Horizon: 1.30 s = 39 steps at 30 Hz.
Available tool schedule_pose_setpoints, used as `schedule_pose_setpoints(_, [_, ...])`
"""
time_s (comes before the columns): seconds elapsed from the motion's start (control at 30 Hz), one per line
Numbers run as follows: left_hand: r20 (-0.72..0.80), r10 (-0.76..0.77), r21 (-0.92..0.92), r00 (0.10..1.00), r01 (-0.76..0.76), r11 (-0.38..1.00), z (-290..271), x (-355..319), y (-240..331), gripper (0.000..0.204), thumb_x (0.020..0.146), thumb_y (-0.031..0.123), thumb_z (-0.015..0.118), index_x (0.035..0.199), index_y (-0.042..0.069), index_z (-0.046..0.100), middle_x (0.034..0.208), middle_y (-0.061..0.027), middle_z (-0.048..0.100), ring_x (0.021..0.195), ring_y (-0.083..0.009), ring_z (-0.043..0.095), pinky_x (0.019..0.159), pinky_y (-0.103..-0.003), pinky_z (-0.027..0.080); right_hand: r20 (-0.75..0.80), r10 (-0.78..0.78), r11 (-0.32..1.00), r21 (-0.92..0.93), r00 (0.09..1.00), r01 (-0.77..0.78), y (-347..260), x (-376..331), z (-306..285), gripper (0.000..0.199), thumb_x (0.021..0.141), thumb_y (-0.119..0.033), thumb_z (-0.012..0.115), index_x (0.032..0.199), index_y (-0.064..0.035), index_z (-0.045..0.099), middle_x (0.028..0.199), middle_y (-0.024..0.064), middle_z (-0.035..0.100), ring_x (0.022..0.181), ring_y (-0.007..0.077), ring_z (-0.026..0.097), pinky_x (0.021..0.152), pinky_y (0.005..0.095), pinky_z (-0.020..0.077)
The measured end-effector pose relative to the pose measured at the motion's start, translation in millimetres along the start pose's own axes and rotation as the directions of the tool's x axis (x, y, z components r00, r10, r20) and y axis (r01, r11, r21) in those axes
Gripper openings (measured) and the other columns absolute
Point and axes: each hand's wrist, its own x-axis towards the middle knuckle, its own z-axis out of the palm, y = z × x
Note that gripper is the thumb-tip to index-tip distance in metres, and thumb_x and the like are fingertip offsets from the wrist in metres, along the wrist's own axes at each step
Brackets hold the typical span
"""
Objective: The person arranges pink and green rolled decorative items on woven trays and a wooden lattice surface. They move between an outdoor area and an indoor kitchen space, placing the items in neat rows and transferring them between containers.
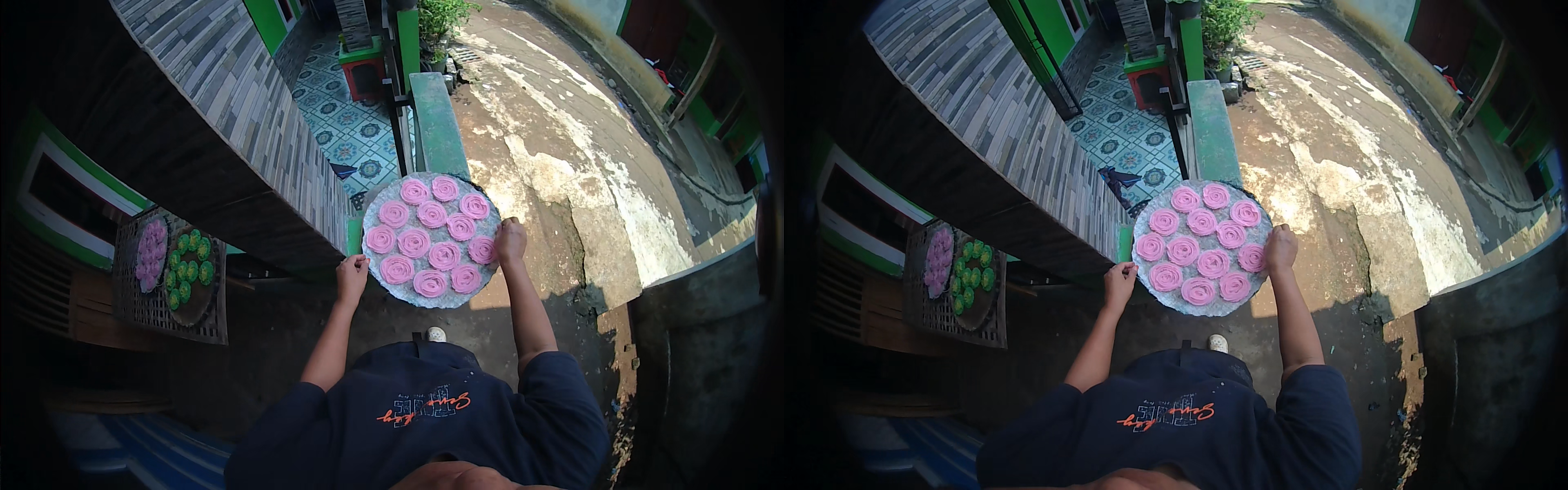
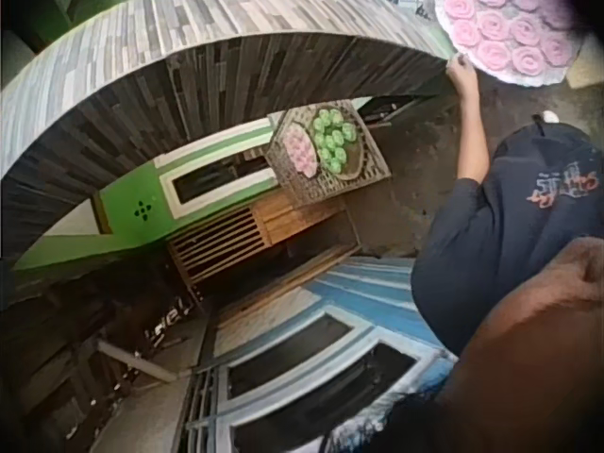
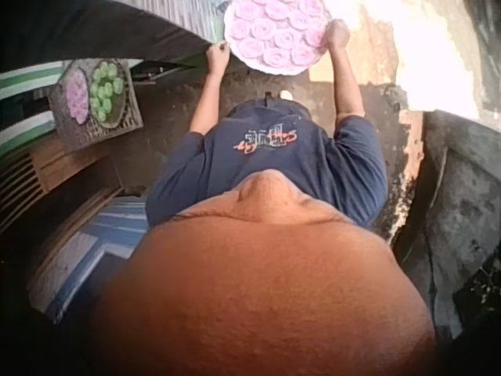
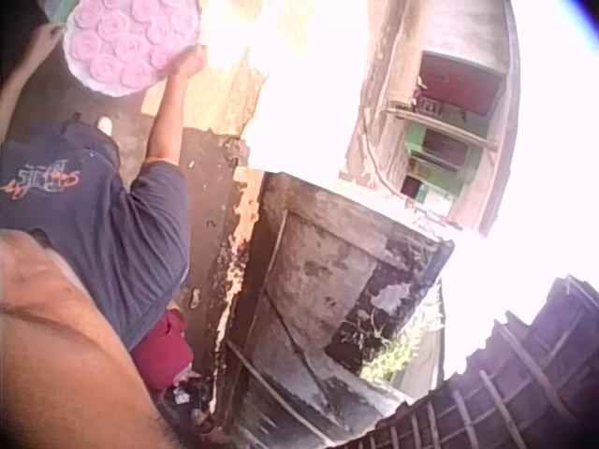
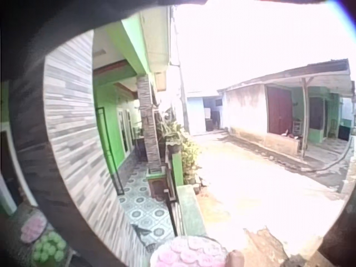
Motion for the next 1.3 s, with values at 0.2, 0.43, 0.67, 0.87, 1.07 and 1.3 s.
schedule_pose_setpoints(0.2, [-0.084, -0.119, 0.017, 0.989, 0.121, 0.992, 14, 10, -5, 0.029, 0.074, 0.015, 0.077, 0.093, -0.003, 0.064, 0.072, -0.0137, 0.068, 0.067, -0.0243, 0.068, 0.063, -0.035, 0.052, -0.097, -0.044, 0.959, 0.275, 0.994, 0.070, -16, -1, -5, 0.007, 0.085, -0.007, 0.060, 0.085, 0.0003, 0.058, 0.082, 0.0182, 0.062, 0.076, 0.0354, 0.061, 0.069, 0.0414, 0.0478])
schedule_pose_setpoints(0.43, [0.170, -0.350, -0.509, 0.921, 0.386, 0.770, 15, 17, 15, 0.018, 0.085, 0.014, 0.069, 0.089, -0.002, 0.062, 0.069, -0.0042, 0.062, 0.057, -0.0085, 0.059, 0.047, -0.024, 0.048, -0.116, -0.013, 0.846, 0.529, 0.993, 0.073, -41, 1, -36, 0.009, 0.093, -0.005, 0.054, 0.089, 0.0033, 0.054, 0.071, 0.0176, 0.060, 0.060, 0.0256, 0.055, 0.059, 0.0351, 0.0454])
schedule_pose_setpoints(0.67, [0.277, -0.139, -0.702, 0.951, 0.299, 0.646, -68, -15, 81, 0.012, 0.088, 0.009, 0.067, 0.091, 0.000, 0.060, 0.078, -0.0024, 0.061, 0.066, -0.0060, 0.058, 0.053, -0.021, 0.050, -0.129, -0.184, 0.894, 0.389, 0.974, 0.221, -110, -16, -152, 0.008, 0.092, -0.005, 0.056, 0.090, 0.0027, 0.056, 0.075, 0.0167, 0.062, 0.065, 0.0277, 0.060, 0.060, 0.0366, 0.0462])
schedule_pose_setpoints(0.87, [0.333, -0.029, -0.788, 0.942, 0.295, 0.541, -183, -95, 48, 0.010, 0.090, 0.012, 0.066, 0.090, 0.004, 0.059, 0.077, 0.0010, 0.059, 0.066, -0.0033, 0.056, 0.054, -0.020, 0.050, -0.036, -0.233, 0.891, 0.392, 0.972, 0.228, -190, -105, -224, 0.006, 0.092, -0.002, 0.055, 0.087, 0.0026, 0.054, 0.071, 0.0101, 0.055, 0.059, 0.0158, 0.048, 0.055, 0.0307, 0.0408])
schedule_pose_setpoints(1.07, [0.241, -0.102, -0.790, 0.965, 0.256, 0.557, -331, -179, -54, 0.010, 0.090, 0.012, 0.064, 0.089, 0.005, 0.058, 0.076, 0.0016, 0.058, 0.064, -0.0040, 0.057, 0.055, -0.021, 0.050, 0.015, -0.335, 0.859, 0.416, 0.942, 0.299, -327, -230, -198, 0.007, 0.088, -0.001, 0.059, 0.083, 0.0025, 0.054, 0.065, 0.0119, 0.056, 0.057, 0.0207, 0.052, 0.057, 0.0352, 0.0423])
schedule_pose_setpoints(1.3, [0.047, -0.331, -0.805, 0.943, 0.232, 0.547, -533, -247, -177, 0.008, 0.089, 0.011, 0.065, 0.089, 0.005, 0.059, 0.080, 0.0015, 0.059, 0.068, -0.0048, 0.057, 0.057, -0.022, 0.050, 0.041, -0.475, 0.724, 0.586, 0.879, 0.364, -551, -316, -151, 0.008, 0.086, -0.003, 0.061, 0.083, 0.0027, 0.057, 0.071, 0.0150, 0.062, 0.060, 0.0201, 0.055, 0.059, 0.0331, 0.0452])
